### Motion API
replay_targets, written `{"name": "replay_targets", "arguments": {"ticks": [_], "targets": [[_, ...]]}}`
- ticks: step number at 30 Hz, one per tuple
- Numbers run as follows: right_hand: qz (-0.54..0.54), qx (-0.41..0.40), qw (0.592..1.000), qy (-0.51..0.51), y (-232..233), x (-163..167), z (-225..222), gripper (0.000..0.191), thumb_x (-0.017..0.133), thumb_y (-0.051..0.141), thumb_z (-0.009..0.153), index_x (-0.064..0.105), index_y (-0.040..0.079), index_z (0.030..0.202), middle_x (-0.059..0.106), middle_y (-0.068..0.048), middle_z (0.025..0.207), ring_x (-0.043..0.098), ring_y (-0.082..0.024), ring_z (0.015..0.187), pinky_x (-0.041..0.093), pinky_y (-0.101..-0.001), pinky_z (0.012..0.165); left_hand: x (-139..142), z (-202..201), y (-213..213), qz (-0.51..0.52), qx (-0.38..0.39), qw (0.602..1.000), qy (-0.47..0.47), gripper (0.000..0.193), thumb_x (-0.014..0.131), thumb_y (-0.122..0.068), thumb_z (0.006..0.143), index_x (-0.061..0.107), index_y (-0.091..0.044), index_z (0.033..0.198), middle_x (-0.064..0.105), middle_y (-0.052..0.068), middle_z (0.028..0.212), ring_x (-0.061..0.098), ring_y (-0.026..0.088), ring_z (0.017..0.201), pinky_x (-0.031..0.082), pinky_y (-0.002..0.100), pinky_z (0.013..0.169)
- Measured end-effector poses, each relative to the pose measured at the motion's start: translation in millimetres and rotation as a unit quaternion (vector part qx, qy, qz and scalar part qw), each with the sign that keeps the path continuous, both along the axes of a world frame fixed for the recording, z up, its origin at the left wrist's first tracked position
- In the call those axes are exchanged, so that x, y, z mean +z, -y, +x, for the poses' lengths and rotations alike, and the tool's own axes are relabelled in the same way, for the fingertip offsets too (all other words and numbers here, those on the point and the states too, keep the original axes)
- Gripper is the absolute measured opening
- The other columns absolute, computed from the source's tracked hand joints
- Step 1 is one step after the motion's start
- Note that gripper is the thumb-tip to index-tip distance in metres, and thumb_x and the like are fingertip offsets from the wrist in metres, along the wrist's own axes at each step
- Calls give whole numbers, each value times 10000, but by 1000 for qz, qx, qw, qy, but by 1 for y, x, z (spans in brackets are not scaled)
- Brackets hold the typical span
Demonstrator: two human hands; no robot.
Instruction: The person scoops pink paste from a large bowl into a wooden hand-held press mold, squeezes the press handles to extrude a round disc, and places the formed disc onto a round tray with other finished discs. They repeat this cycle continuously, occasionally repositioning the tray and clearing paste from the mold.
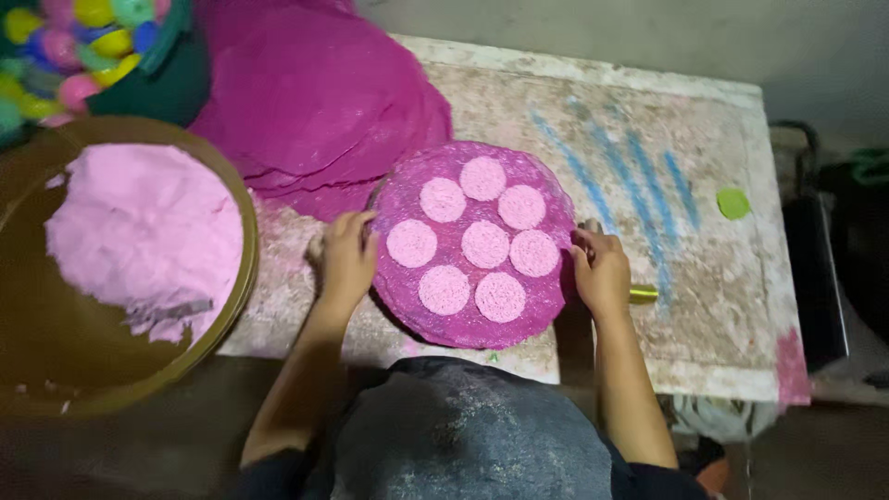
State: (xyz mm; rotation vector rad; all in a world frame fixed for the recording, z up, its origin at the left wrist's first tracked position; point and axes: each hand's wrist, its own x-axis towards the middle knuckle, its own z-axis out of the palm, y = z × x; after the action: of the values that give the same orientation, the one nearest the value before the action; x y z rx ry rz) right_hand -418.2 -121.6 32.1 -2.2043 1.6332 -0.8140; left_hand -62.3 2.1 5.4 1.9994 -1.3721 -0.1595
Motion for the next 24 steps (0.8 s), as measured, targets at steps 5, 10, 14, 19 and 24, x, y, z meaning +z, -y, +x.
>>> {"name": "replay_targets", "arguments": {"ticks": [5, 10, 14, 19, 24], "targets": [[-77, 34, 996, 3, 4, 6, 10, 341, 806, 111, 833, 743, 60, 1165, 712, -205, 1051, 672, -374, 958, 540, -455, 860, 13, -2, 54, 50, 2, 993, 103, 360, 676, -231, 943, 671, -126, 1288, 659, 122, 1235, 616, 279, 1140, 362, 520, 980], [9, -16, 992, 123, 3, 11, 15, 340, 832, 95, 791, 707, 28, 1100, 700, -168, 852, 666, -297, 752, 543, -393, 737, 29, -3, 73, 129, 44, 977, 164, 425, 734, -310, 832, 679, -111, 1203, 703, 130, 1117, 671, 281, 1006, 341, 604, 988], [-32, 2, 992, 125, 8, 7, 20, 170, 831, 106, 919, 697, 19, 976, 694, -161, 820, 669, -260, 717, 535, -371, 715, 37, -2, 79, 194, 46, 978, 57, 233, 704, -336, 914, 692, -153, 1057, 749, 47, 911, 717, 244, 910, 376, 567, 1067], [-66, 15, 988, 141, 11, -1, 25, 169, 796, 108, 946, 672, -1, 982, 720, -175, 869, 703, -231, 759, 536, -366, 707, 33, 3, 73, 88, 38, 995, 16, 170, 679, -330, 951, 690, -165, 988, 736, 28, 818, 699, 212, 792, 468, 498, 933], [-7, 16, 979, 202, 24, -12, 19, 134, 715, 93, 1043, 627, -3, 1012, 698, -117, 873, 652, -157, 784, 515, -317, 733, 43, 1, 89, 87, -24, 994, -66, 161, 653, -322, 983, 654, -161, 986, 685, 10, 720, 642, 144, 652, 542, 365, 615]]}}
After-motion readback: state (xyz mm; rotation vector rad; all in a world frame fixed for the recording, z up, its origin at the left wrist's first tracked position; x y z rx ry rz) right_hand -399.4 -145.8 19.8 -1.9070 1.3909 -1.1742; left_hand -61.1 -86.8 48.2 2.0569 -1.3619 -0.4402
